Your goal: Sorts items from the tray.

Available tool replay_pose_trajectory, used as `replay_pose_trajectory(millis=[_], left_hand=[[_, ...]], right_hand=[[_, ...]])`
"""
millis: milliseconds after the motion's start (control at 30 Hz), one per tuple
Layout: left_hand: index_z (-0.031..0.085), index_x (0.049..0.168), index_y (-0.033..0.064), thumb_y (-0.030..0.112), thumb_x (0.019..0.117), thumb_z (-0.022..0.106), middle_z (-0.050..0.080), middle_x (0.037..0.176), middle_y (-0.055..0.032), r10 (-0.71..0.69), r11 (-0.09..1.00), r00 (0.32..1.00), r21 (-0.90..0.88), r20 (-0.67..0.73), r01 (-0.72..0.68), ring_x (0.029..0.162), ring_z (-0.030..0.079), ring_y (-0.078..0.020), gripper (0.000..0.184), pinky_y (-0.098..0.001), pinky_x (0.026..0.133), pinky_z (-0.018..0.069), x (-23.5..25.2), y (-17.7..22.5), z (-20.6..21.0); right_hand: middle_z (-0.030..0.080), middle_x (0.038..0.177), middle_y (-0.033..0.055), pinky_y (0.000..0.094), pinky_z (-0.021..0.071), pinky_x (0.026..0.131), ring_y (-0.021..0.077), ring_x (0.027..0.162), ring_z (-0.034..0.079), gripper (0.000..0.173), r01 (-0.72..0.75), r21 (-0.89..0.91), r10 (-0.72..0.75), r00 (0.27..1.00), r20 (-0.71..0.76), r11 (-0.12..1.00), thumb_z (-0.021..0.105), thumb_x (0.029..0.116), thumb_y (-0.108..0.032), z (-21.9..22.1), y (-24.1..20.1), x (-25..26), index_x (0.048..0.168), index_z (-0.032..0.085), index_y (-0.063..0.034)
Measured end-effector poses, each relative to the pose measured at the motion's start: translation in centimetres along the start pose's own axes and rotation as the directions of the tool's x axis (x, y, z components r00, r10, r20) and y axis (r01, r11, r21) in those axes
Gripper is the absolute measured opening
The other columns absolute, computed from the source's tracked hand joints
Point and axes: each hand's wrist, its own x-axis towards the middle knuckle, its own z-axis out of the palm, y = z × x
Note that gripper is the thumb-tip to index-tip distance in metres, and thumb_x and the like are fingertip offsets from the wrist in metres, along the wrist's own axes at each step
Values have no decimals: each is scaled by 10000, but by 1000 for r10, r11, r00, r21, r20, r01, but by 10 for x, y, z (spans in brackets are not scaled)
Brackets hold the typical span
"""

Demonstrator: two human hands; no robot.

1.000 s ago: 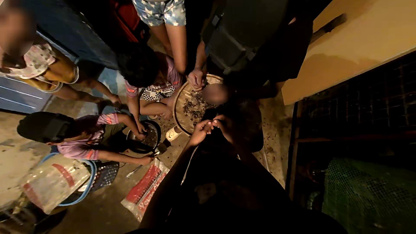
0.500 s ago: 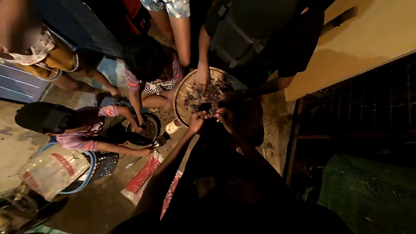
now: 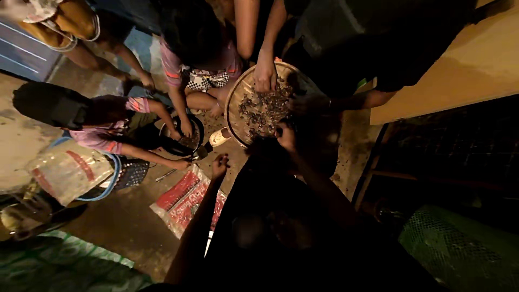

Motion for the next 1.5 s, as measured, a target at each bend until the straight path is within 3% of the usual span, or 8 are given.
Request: replay_pose_trajectory(millis=[233, 367, 500, 667, 1033, 1133, 1333, 1500], left_hand=[[620, 1250, -89, 196, 1074, 483, 654, 1173, -299, -282, 906, 955, 352, 91, 234, 1075, 650, -400, 362, -551, 964, 501, -55, -174, -36], [626, 1294, -53, 181, 1066, 488, 623, 1304, -286, -392, 825, 903, 501, 176, 261, 1255, 582, -427, 354, -579, 1086, 424, -72, -212, -39], [626, 1290, -57, 61, 1031, 494, 638, 1282, -273, -301, 883, 939, 420, 166, 209, 1215, 609, -406, 314, -535, 1071, 454, -66, -186, -36], [507, 1379, -111, 12, 1045, 446, 586, 1290, -325, -292, 927, 934, 300, 206, 224, 1130, 623, -386, 361, -479, 994, 491, -37, -63, -38], [532, 1355, -100, 57, 1079, 432, 604, 1254, -288, -132, 960, 969, 269, 207, 73, 1009, 627, -304, 333, -413, 889, 506, 46, 45, -19], [534, 1357, -94, 81, 1087, 432, 602, 1272, -293, -172, 916, 942, 398, 288, 46, 1064, 636, -339, 337, -448, 947, 506, 64, 53, -11], [531, 1369, -45, 99, 1096, 423, 602, 1249, -231, -202, 971, 965, 166, 169, 174, 955, 591, -240, 327, -384, 822, 478, 59, 71, -7], [598, 1279, -71, 59, 1071, 460, 653, 1121, -219, -73, 982, 997, 173, 12, 70, 872, 621, -222, 281, -371, 789, 512, 65, 56, -10]], right_hand=[[624, 1323, 274, 633, 466, 1025, 455, 1245, 596, 366, 78, -168, -37, 971, 235, 983, 595, 993, -97, 21, -13, 38, 1350, 605, -17], [348, 1595, 264, 617, 482, 1033, 482, 1326, 522, 706, 120, -250, -61, 970, 234, 961, 669, 960, -115, 41, -35, 40, 1585, 341, -89], [272, 1644, 246, 597, 366, 1138, 491, 1455, 350, 663, 349, -323, -291, 932, 214, 880, 561, 985, -32, 75, -33, 29, 1601, 343, -147], [412, 1559, 271, 643, 338, 1124, 497, 1427, 390, 538, 470, -299, -384, 872, 305, 830, 537, 982, 55, 79, -33, 27, 1505, 494, -67], [494, 1465, 306, 559, 397, 1134, 448, 1354, 500, 483, 52, 11, -53, 955, 293, 999, 627, 990, -70, 24, -25, 16, 1443, 509, 52], [623, 1309, 266, 545, 479, 1051, 399, 1220, 616, 358, -76, 141, 43, 973, 226, 987, 597, 1009, -75, 10, -3, 15, 1343, 570, 52], [651, 1236, 264, 519, 494, 1011, 370, 1148, 638, 297, -181, 328, 134, 978, 162, 927, 580, 1043, -147, -1, 34, 17, 1245, 632, 65], [634, 1292, 256, 518, 509, 1003, 370, 1148, 647, 339, -307, 370, 260, 950, 172, 877, 475, 1090, -181, -13, 39, 18, 1324, 617, 19]])
